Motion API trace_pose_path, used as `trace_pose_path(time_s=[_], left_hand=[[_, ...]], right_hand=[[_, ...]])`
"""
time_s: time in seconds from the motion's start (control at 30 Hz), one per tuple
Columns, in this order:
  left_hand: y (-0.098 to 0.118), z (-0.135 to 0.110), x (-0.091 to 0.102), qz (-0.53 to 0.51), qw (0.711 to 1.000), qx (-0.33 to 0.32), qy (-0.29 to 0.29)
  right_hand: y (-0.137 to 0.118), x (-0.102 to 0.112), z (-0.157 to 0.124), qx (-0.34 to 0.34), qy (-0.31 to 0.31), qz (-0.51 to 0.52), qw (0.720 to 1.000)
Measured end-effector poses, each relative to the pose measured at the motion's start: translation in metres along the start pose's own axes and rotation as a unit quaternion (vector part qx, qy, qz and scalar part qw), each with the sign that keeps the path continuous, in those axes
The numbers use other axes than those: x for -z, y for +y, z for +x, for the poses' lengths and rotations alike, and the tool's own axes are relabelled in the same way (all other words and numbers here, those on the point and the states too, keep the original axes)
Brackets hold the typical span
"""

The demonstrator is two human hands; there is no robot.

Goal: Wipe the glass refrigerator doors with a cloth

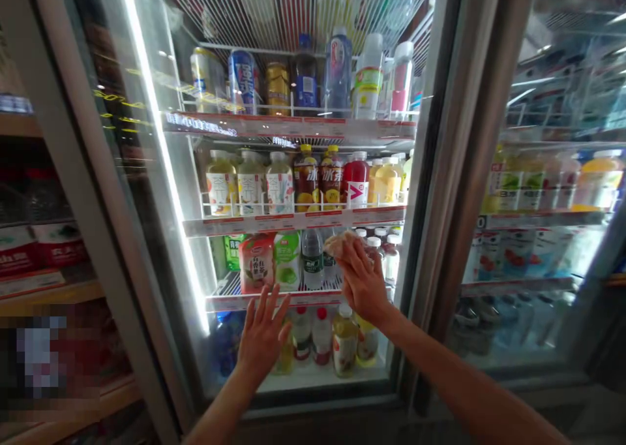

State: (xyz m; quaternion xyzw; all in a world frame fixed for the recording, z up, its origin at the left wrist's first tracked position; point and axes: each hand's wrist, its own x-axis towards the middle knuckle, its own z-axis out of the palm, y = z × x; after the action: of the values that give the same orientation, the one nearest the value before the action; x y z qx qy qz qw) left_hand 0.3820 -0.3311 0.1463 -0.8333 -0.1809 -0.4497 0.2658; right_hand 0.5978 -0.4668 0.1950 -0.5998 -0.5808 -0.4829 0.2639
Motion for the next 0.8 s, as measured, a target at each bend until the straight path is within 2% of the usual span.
trace_pose_path(time_s=[0.07, 0.17, 0.23, 0.3, 0.43, 0.47, 0.57, 0.63, 0.73, 0.8], left_hand=[[-0.003, -0.003, 0.003, 0.005, 1.0, 0.002, 0.002], [-0.011, -0.01, 0.007, 0.022, 1.0, 0.005, -0.01], [-0.018, -0.014, 0.01, 0.032, 0.999, 0.014, -0.013], [-0.025, -0.018, 0.012, 0.036, 0.999, 0.028, -0.008], [-0.034, -0.025, 0.013, 0.04, 0.998, 0.054, -0.019], [-0.036, -0.027, 0.013, 0.042, 0.997, 0.058, -0.027], [-0.042, -0.033, 0.013, 0.056, 0.995, 0.069, -0.038], [-0.048, -0.036, 0.015, 0.068, 0.994, 0.081, -0.034], [-0.057, -0.04, 0.018, 0.077, 0.99, 0.113, -0.032], [-0.063, -0.043, 0.021, 0.075, 0.988, 0.132, -0.036]], right_hand=[[-0.007, -0.006, -0.001, 0.008, -0.009, 0.011, 1.0], [-0.025, -0.016, -0.023, 0.112, -0.052, 0.033, 0.992], [-0.034, -0.018, -0.027, 0.155, -0.072, 0.043, 0.984], [-0.036, -0.017, -0.014, 0.141, -0.058, 0.044, 0.987], [-0.044, -0.018, 0.017, 0.072, -0.013, 0.04, 0.997], [-0.049, -0.02, 0.018, 0.083, -0.02, 0.042, 0.995], [-0.064, -0.026, 0.016, 0.183, -0.061, 0.058, 0.979], [-0.071, -0.028, 0.024, 0.202, -0.059, 0.065, 0.975], [-0.077, -0.03, 0.051, 0.125, -0.022, 0.068, 0.99], [-0.085, -0.033, 0.061, 0.112, -0.022, 0.073, 0.991]])
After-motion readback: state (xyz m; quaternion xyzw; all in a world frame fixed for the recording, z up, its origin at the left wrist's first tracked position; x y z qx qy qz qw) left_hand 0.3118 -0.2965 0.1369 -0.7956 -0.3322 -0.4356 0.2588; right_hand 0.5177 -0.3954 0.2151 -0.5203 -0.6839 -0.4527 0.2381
